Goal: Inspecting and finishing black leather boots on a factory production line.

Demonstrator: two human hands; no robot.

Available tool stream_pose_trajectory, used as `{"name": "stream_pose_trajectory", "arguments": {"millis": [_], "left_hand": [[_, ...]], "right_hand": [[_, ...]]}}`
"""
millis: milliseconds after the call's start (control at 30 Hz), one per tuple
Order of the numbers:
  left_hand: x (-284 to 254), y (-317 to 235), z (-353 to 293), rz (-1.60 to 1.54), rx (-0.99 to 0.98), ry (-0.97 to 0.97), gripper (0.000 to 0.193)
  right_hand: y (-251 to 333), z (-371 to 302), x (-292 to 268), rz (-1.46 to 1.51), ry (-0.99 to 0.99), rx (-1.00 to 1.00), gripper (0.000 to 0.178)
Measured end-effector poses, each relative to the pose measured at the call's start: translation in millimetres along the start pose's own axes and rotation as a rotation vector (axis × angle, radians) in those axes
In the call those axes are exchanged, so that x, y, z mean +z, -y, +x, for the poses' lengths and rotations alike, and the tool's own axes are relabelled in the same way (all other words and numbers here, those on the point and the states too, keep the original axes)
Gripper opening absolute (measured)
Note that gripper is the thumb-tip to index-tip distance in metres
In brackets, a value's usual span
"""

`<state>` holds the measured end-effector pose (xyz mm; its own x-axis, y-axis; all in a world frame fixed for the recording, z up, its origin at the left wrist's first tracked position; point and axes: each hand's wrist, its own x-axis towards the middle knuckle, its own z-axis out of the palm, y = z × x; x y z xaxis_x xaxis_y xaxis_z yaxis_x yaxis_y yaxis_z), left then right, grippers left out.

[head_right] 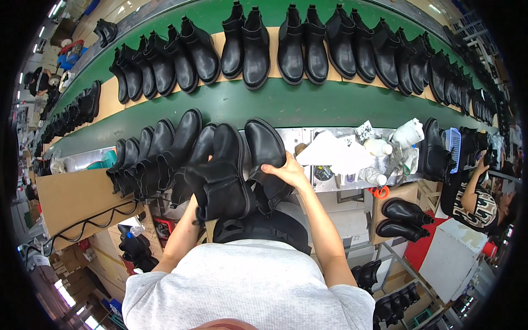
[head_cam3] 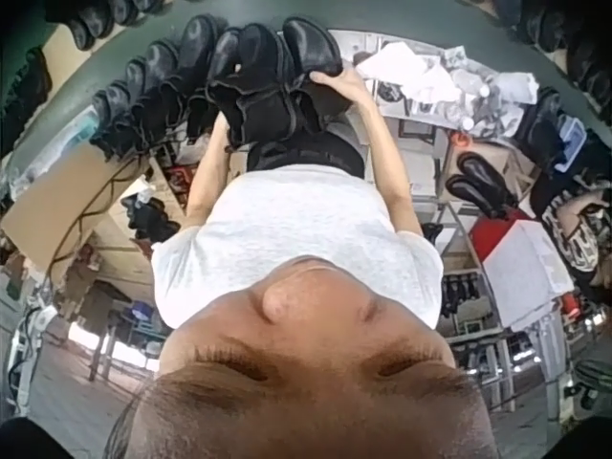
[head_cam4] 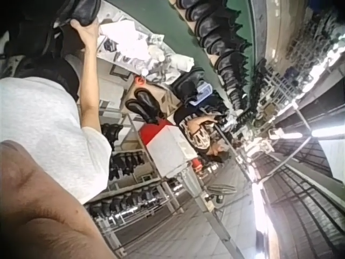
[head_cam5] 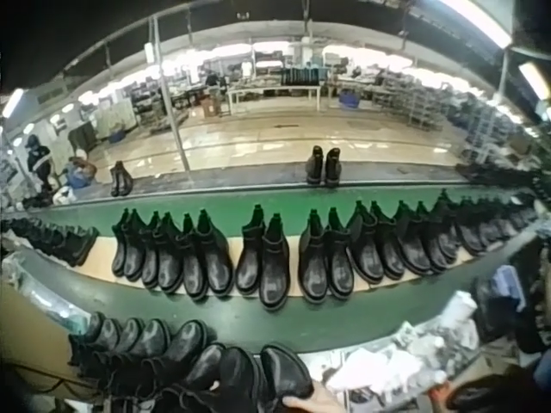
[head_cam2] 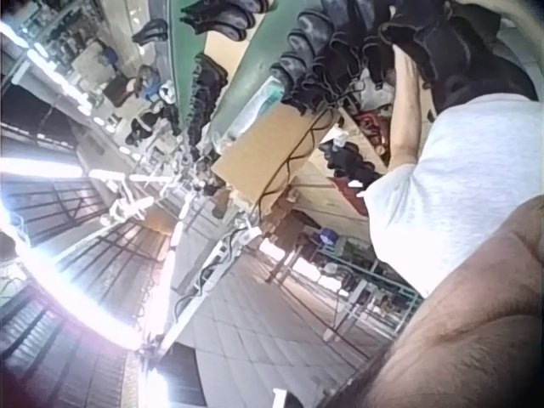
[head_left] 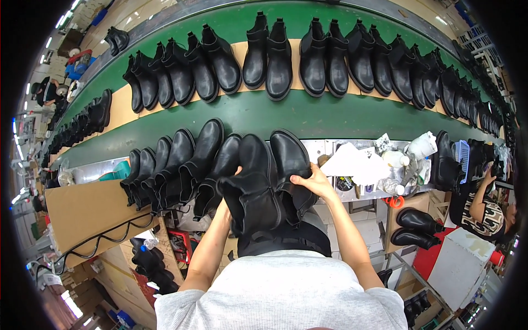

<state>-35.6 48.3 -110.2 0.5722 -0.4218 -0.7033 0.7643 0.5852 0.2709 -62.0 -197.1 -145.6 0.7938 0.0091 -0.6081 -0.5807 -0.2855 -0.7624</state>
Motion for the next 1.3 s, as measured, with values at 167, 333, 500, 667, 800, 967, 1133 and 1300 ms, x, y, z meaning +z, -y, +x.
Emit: {"name": "stream_pose_trajectory", "arguments": {"millis": [167, 333, 500, 667, 800, 967, 1133, 1300], "left_hand": [[2.1, -18.2, 11.9, 0.195, 0.045, -0.228, 0.042], [61.7, -58.6, -14.7, 1.053, 0.747, -0.194, 0.062], [104.4, -81.4, -40.7, 1.499, 0.924, -0.499, 0.067], [80.1, -75.7, 22.5, 0.440, 0.150, -0.070, 0.054], [77.9, -66.2, 31.2, 0.214, -0.022, 0.056, 0.049], [75.9, -55.5, 45.3, 0.051, -0.060, -0.064, 0.034], [80.5, -51.6, 43.3, 0.022, -0.053, -0.095, 0.032], [77.1, -45.4, 33.4, -0.026, -0.053, -0.081, 0.032]], "right_hand": [[2.9, 4.9, 9.5, 0.007, -0.150, -0.135, 0.075], [9.5, 1.4, -9.9, 0.048, -0.379, -0.216, 0.051], [34.6, -13.6, -40.0, 0.550, -0.230, -0.132, 0.034], [71.8, -19.7, -31.6, 1.203, 0.040, 0.014, 0.034], [85.1, -6.4, -43.3, 1.190, 0.061, 0.064, 0.053], [88.9, -0.9, -46.9, 1.154, -0.083, 0.161, 0.062], [85.1, -2.4, -51.7, 1.181, -0.073, 0.204, 0.053], [85.7, -17.8, -45.4, 1.189, -0.056, 0.126, 0.047]]}}
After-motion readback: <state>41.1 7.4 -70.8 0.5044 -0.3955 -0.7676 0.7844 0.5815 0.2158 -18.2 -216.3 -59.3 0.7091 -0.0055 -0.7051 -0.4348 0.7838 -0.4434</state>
